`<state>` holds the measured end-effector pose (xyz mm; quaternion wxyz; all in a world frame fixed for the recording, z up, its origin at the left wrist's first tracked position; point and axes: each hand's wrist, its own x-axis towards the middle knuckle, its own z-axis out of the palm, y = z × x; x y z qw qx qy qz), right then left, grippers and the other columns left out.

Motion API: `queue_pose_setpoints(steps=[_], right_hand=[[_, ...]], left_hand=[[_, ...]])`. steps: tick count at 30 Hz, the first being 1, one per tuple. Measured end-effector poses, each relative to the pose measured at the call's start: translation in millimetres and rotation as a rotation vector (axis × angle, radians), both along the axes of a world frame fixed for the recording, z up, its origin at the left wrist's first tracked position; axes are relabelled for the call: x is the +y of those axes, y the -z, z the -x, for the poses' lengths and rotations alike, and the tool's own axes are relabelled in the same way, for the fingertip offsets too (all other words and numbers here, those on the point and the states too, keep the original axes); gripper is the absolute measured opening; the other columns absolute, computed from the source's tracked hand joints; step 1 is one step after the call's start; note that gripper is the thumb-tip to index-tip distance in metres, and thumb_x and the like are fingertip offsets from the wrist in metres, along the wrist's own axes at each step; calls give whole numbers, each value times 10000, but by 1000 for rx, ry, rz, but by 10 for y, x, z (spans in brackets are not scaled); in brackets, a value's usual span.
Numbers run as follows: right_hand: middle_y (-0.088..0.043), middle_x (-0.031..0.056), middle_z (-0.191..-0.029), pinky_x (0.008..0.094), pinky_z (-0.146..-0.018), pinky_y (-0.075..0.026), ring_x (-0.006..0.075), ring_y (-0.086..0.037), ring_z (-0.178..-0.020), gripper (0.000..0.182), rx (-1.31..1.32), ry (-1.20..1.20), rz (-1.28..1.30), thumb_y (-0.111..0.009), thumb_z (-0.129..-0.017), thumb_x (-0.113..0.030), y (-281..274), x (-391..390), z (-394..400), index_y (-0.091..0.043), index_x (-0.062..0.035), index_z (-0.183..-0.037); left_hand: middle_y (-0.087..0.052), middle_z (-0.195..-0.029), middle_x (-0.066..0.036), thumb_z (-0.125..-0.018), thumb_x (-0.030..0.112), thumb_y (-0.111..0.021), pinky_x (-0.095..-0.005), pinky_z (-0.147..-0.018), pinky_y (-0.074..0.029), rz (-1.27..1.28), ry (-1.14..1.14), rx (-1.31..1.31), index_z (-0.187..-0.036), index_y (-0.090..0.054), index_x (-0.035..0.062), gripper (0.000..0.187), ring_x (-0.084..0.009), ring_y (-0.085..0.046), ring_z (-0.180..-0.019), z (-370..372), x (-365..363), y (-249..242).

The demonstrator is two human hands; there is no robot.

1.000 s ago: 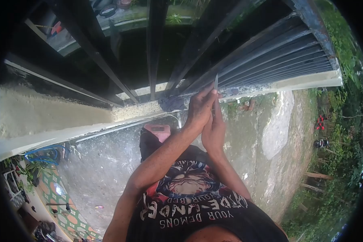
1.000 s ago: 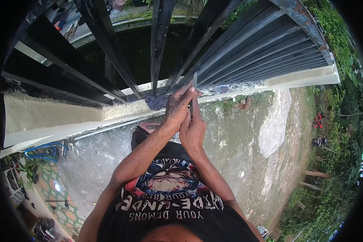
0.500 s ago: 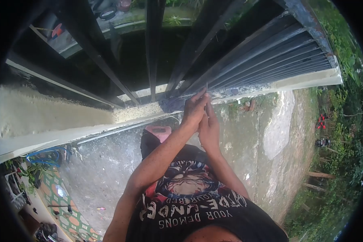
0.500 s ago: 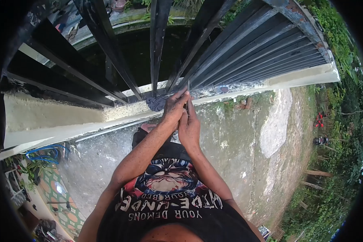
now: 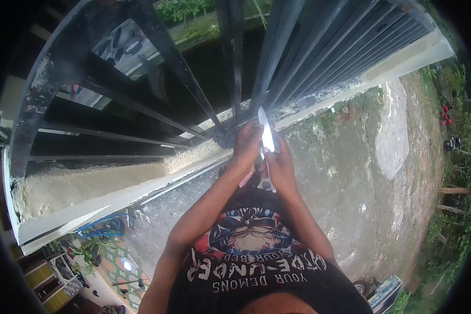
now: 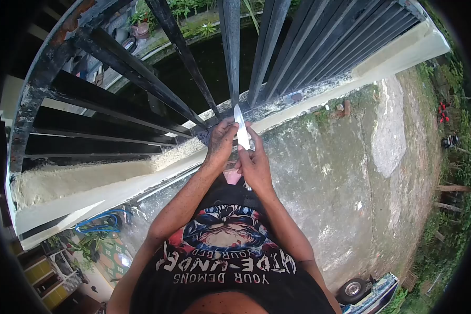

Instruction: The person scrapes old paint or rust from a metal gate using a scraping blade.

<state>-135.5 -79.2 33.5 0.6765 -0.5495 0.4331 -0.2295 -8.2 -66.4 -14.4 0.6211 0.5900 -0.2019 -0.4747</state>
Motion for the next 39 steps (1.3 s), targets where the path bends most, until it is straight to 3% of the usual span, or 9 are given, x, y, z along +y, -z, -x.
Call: queue_pose_setpoints(steps=[13, 17, 18, 22, 26, 28, 31, 37, 39], right_hand=[[-556, 61, -741, 251, -357, -356, 95, -454, -401, 193, 98, -71, -31, -404, -1020, -131, -305, -51, -499, -477, -43, -1174], [-608, 113, -909, 311, -697, -501, 186, -605, -730, 311, 187, -40, 235, -393, -1026, -128, -141, -66, -526, -508, 21, -1274], [-633, 170, -1048, 358, -889, -469, 269, -627, -963, 357, 216, -41, 219, -383, -1025, -121, -104, -78, -532, -506, 34, -1322], [-596, 296, -1246, 410, -999, -437, 391, -597, -1179, 426, 145, -73, 514, -375, -1022, -118, 2, -93, -539, -441, 39, -1412], [-588, 295, -1266, 407, -999, -441, 399, -592, -1188, 436, 316, -79, 578, -381, -1027, -130, -210, -74, -545, -420, 31, -1429], [-406, 279, -1496, 381, -1105, -350, 357, -428, -1384, 490, 325, -129, 397, -348, -1039, -173, -246, -132, -498, -366, 46, -1477], [-613, 277, -1233, 427, -980, -454, 413, -604, -1172, 448, 307, -83, 535, -406, -1037, -160, -235, -138, -477, -398, -28, -1465], [-615, 281, -1237, 442, -937, -479, 463, -606, -1128, 473, 435, -175, 737, -396, -1042, -186, -83, -295, -409, -364, -70, -1500], [-624, 288, -1208, 457, -916, -481, 470, -613, -1105, 463, 399, -167, 487, -392, -1042, -182, -325, -260, -376, -379, -71, -1490]], left_hand=[[-671, -1108, -106, -1014, 341, -577, -354, -885, -537, 56, 7, 513, -1274, -561, 48, 393, -214, -658, -1000, -406, -184, -210], [-669, -1126, -116, -1026, 314, -558, -356, -874, -545, 166, 6, 676, -1256, -563, 36, 361, -223, -659, -988, -358, -297, -34], [-663, -1155, -117, -1033, 307, -544, -359, -872, -547, 171, 13, 686, -1232, -559, 35, 337, -215, -654, -954, -354, -304, -36], [-660, -1144, -99, -1032, 318, -545, -347, -855, -546, 169, 24, 736, -1211, -557, 51, 322, -207, -641, -898, -348, -303, -12], [-651, -1097, -63, -1028, 325, -557, -321, -816, -538, 194, -4, 778, -1170, -584, 85, 280, -194, -623, -872, -305, -327, -96], [-647, -1083, -53, -1026, 325, -563, -317, -807, -535, 227, -27, 792, -1160, -593, 94, 269, -193, -621, -884, -245, -331, -137], [-644, -1084, -43, -1026, 324, -563, -315, -818, -529, 238, -31, 787, -1141, -603, 100, 254, -186, -614, -917, -221, -343, -130], [-641, -1072, -47, -1019, 333, -575, -308, -829, -530, 216, -58, 809, -1141, -600, 100, 265, -185, -613, -963, -206, -339, -179], [-640, -1075, -45, -1017, 338, -578, -302, -812, -530, 233, -9, 776, -1160, -596, 104, 274, -186, -619, -974, -177, -328, -201]])
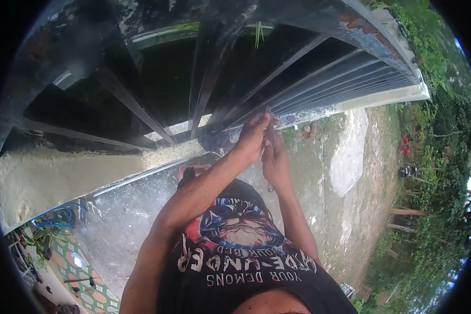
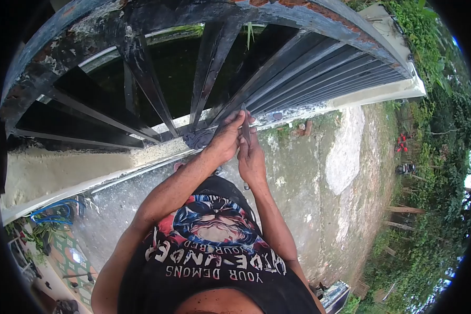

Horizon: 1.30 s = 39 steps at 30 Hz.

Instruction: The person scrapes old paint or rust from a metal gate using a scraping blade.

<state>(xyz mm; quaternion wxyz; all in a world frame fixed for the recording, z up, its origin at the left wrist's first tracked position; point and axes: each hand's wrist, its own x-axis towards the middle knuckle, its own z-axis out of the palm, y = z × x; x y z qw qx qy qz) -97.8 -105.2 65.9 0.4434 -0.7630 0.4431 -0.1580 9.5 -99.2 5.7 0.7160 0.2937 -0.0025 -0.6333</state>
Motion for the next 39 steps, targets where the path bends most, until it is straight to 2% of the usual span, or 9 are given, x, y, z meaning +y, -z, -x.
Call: queue_pose_setpoints(steps=[4, 5, 6, 9, 20, 26, 31, 34, 39], right_hand=[[-652, 285, -1117, 451, -855, -487, 417, -664, -1009, 412, 195, 4, -204, -399, -1048, -184, -98, -22, -46, -446, -55, -1436], [-664, 228, -1022, 402, -767, -497, 311, -674, -861, 400, 86, -33, -34, -404, -1053, -187, 203, -77, 72, -462, -54, -1425], [-664, 228, -1022, 402, -767, -497, 311, -674, -861, 400, 93, -39, -34, -404, -1053, -187, 139, -95, 69, -462, -54, -1425], [-581, 89, -847, 305, -611, -444, 126, -480, -643, 419, -63, -77, 57, -409, -1056, -193, 53, -64, -1, -442, -56, -1451], [-530, 55, -816, 301, -600, -425, 118, -460, -634, 451, 4, -67, -117, -389, -1052, -170, 56, -78, 67, -402, -57, -1488], [-642, 173, -1070, 340, -690, -486, 169, -546, -692, 462, -20, -72, 19, -378, -1051, -164, 81, -46, 61, -383, -31, -1493], [-442, -30, -681, 243, -468, -352, 51, -404, -527, 356, -31, 17, -264, -391, -1061, -204, -27, 3, -8, -496, -37, -1357], [-441, -37, -663, 243, -439, -344, 52, -392, -502, 363, -129, -26, -72, -393, -1064, -210, 42, 72, -57, -468, -44, -1377], [-421, -33, -631, 243, -377, -340, 54, -377, -432, 365, -73, 55, -237, -395, -1073, -263, -198, 54, -71, -443, -48, -1364]], left_hand=[[-646, -1099, -57, -1018, 356, -572, -305, -763, -531, -68, -13, -9, -1181, -588, 104, 301, -202, -644, -963, -26, -3, 110], [-647, -1105, -63, -1020, 361, -567, -311, -767, -532, -55, -7, -13, -1181, -587, 101, 306, -209, -646, -968, -30, -19, 125], [-647, -1111, -69, -1022, 365, -562, -317, -771, -533, -47, -1, -13, -1181, -587, 99, 311, -215, -647, -973, -20, -23, 141], [-652, -1094, -52, -1037, 365, -530, -324, -752, -495, -28, -10, -35, -1174, -578, 129, 277, -205, -637, -967, 2, -1, -27], [-655, -1062, -78, -1030, 345, -548, -344, -810, -553, -28, -38, 10, -1137, -595, 101, 271, -227, -662, -945, 20, 6, 3], [-663, -1033, -77, -1018, 344, -574, -344, -791, -544, -43, -44, -11, -1121, -604, 90, 276, -212, -658, -890, 11, -13, -57], [-667, -1030, -78, -1018, 354, -573, -337, -754, -554, -95, -40, -39, -1117, -597, 91, 282, -204, -667, -892, 2, -2, -4], [-670, -1024, -77, -1017, 363, -571, -333, -745, -559, -97, -16, -49, -1117, -597, 88, 293, -209, -675, -890, -27, 27, -65], [-678, -1018, -64, -1019, 368, -567, -318, -759, -551, 35, -58, -75, -1108, -608, 96, 289, -194, -678, -867, -41, 1, -247]])
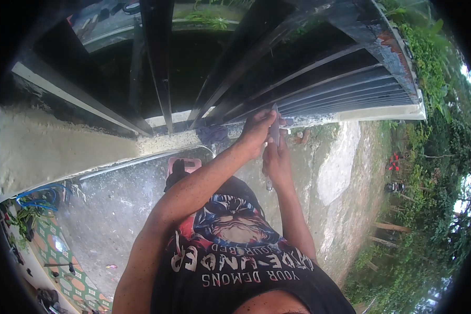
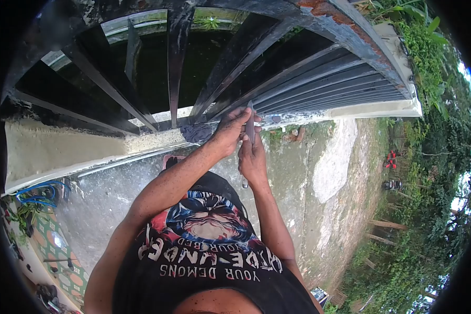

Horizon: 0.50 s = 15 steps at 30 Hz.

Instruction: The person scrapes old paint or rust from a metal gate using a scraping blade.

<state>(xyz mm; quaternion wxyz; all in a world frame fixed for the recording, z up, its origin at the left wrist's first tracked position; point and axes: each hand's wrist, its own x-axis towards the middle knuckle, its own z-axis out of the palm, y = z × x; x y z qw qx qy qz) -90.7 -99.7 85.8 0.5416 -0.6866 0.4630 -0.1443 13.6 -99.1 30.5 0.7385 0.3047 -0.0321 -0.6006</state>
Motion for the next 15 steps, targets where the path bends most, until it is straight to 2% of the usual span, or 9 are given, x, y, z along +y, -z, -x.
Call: queue_pose_setpoints(steps=[3, 5, 7, 9, 11, 12, 13, 15], right_hand=[[-389, -49, -605, 242, -360, -344, 58, -376, -418, 345, -27, 8, -62, -384, -1075, -259, 65, 39, -25, -439, -63, -1353], [-381, -48, -601, 236, -358, -349, 59, -371, -415, 358, -20, 4, -34, -385, -1075, -258, -25, 56, 4, -413, -74, -1381], [-402, -36, -620, 240, -357, -353, 64, -374, -415, 374, -86, 44, -173, -395, -1075, -266, -91, 36, 44, -398, -72, -1395], [-406, -33, -616, 239, -354, -351, 68, -378, -412, 392, -106, 48, -88, -400, -1076, -276, 23, 73, -7, -386, -75, -1412], [-395, -38, -596, 231, -349, -342, 71, -375, -398, 353, -62, 52, -146, -400, -1077, -279, 109, 89, -25, -414, -71, -1362], [-383, -41, -586, 231, -348, -343, 72, -374, -393, 300, -75, 73, -184, -399, -1077, -279, 71, 121, -40, -445, -67, -1284], [-383, -41, -586, 231, -348, -343, 72, -374, -393, 300, -69, 68, -183, -399, -1077, -279, 24, 113, -43, -445, -67, -1284], [-383, -42, -588, 237, -349, -346, 70, -371, -394, 258, -156, 67, -130, -399, -1076, -280, -86, 101, 17, -465, -69, -1208]], left_hand=[[-676, -1016, -71, -1024, 356, -561, -329, -767, -552, -97, 63, -49, -1105, -607, 95, 277, -198, -678, -866, -75, 17, 59], [-677, -1013, -71, -1026, 345, -556, -334, -771, -550, -18, 3, -56, -1108, -603, 91, 271, -192, -677, -858, -16, 7, -23], [-678, -1007, -77, -1025, 340, -558, -326, -759, -551, 34, 24, -102, -1114, -600, 81, 277, -185, -674, -844, -25, 29, -110], [-679, -996, -80, -1025, 340, -558, -313, -738, -553, 17, 10, -72, -1123, -599, 67, 293, -180, -674, -839, -39, 1, -21], [-679, -989, -94, -1025, 339, -558, -309, -710, -559, -92, 37, -101, -1123, -595, 54, 304, -184, -672, -821, -70, 58, 70], [-680, -987, -97, -1024, 334, -561, -313, -695, -565, -79, 2, -131, -1125, -592, 47, 306, -183, -672, -809, -58, 51, 19], [-680, -987, -97, -1024, 334, -561, -313, -695, -565, -79, -3, -126, -1125, -592, 47, 306, -183, -672, -809, -46, 28, -20], [-680, -988, -99, -1024, 331, -564, -317, -699, -569, 66, -34, -169, -1123, -590, 41, 307, -183, -670, -796, 4, -5, -106]])
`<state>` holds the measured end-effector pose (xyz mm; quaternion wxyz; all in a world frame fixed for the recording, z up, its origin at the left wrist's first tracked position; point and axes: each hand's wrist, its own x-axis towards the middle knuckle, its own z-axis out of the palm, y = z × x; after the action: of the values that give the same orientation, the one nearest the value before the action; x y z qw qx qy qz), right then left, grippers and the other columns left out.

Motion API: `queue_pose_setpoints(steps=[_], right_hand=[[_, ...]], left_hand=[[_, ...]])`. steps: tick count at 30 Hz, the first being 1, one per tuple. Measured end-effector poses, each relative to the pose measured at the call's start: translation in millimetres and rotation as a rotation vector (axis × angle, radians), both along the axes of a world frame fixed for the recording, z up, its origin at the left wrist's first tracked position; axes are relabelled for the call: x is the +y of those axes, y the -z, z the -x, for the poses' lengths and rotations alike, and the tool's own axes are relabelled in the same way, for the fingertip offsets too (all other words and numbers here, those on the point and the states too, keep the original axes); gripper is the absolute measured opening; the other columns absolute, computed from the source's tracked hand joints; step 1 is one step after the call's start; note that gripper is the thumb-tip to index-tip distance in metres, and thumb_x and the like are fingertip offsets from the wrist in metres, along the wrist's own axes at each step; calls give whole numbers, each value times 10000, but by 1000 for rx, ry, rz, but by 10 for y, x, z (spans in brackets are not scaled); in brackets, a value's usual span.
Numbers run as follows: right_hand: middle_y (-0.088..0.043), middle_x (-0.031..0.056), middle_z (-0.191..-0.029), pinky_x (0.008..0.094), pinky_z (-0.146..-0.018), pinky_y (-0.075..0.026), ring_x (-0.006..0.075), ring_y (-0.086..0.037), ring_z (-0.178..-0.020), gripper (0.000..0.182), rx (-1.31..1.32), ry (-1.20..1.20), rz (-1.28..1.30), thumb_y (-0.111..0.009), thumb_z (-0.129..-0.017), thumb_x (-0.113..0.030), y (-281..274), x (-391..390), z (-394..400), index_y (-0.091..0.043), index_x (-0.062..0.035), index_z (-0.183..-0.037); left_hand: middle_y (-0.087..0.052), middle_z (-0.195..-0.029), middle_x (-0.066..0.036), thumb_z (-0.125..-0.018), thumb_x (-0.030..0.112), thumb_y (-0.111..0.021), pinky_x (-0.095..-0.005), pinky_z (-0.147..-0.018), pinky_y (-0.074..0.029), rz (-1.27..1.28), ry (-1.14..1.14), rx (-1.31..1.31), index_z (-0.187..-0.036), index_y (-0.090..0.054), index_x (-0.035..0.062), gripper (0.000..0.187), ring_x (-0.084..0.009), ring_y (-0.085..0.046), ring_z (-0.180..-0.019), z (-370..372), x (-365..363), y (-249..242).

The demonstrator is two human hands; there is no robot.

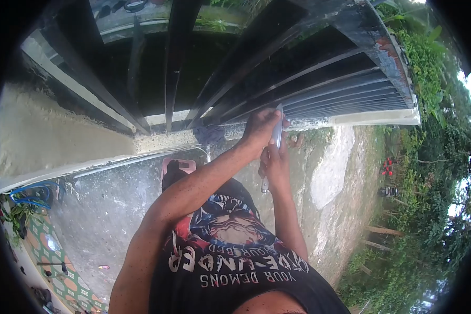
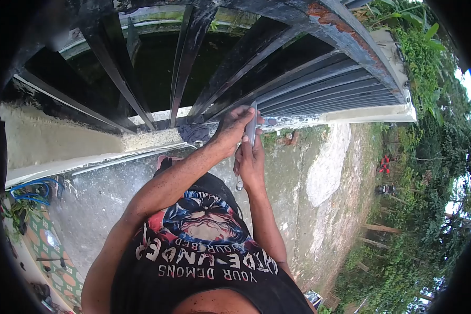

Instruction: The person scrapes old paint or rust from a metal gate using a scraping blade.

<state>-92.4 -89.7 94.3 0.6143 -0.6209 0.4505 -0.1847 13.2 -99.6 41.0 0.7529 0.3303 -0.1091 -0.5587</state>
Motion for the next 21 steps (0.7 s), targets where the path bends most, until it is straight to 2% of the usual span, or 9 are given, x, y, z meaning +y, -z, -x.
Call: queue_pose_setpoints(steps=[6, 10, 12, 14, 17, 19, 20, 21], right_hand=[[-370, -45, -582, 226, -345, -328, 59, -354, -387, 247, 73, 5, 37, -400, -1078, -298, -28, -3, -40, -477, -81, -1166], [-377, -41, -594, 241, -345, -334, 67, -371, -392, 239, 5, 35, 12, -414, -1071, -284, -110, 0, -4, -481, -73, -1163], [-432, -22, -620, 246, -364, -361, 77, -414, -413, 248, 50, 11, -79, -421, -1069, -279, 67, -31, 24, -498, -67, -1173], [-463, -11, -638, 250, -381, -382, 86, -445, -434, 249, 102, -17, -65, -436, -1063, -271, 126, 15, 35, -506, -60, -1176], [-511, 7, -662, 257, -413, -414, 100, -499, -475, 253, 172, -10, -5, -476, -1045, -256, 182, 71, 108, -516, -44, -1179], [-533, 15, -679, 256, -431, -421, 97, -535, -509, 273, 149, -2, 110, -541, -1013, -238, 268, 31, 198, -513, -22, -1177], [-533, 15, -679, 256, -431, -421, 97, -535, -509, 273, 152, 7, 113, -541, -1013, -238, 269, 16, 262, -513, -22, -1177], [-538, 13, -705, 258, -444, -415, 95, -527, -522, 286, 255, 12, 203, -532, -1003, -215, 169, 48, 254, -511, -22, -1212]], left_hand=[[-679, -989, -92, -1040, 313, -535, -321, -721, -570, -37, 29, 47, -1117, -595, 51, 280, -179, -669, -802, -37, -27, -65], [-681, -1007, -95, -1042, 325, -527, -329, -727, -571, -46, 11, 63, -1134, -598, 47, 301, -185, -675, -824, 12, -5, -158], [-691, -1008, -99, -1035, 331, -539, -326, -724, -570, -111, 19, 39, -1142, -596, 39, 317, -185, -678, -823, -9, 26, 32], [-700, -1010, -104, -1028, 337, -552, -324, -721, -569, -177, 15, 21, -1150, -594, 30, 333, -185, -680, -822, -18, 91, 154], [-732, -1027, -129, -992, 356, -607, -305, -750, -555, -216, -18, -272, -1138, -610, -8, 392, -177, -688, -814, 126, 52, 348], [-733, -1024, -127, -989, 356, -612, -306, -760, -554, -201, -16, -354, -1128, -619, -10, 392, -176, -691, -827, 136, 60, 298], [-733, -1022, -125, -986, 356, -618, -306, -770, -553, -191, -18, -439, -1118, -629, -13, 392, -175, -695, -841, 137, 67, 279], [-728, -1045, -120, -974, 351, -639, -315, -790, -555, -193, 6, -404, -1121, -641, -11, 391, -182, -698, -893, 149, 24, 344]])
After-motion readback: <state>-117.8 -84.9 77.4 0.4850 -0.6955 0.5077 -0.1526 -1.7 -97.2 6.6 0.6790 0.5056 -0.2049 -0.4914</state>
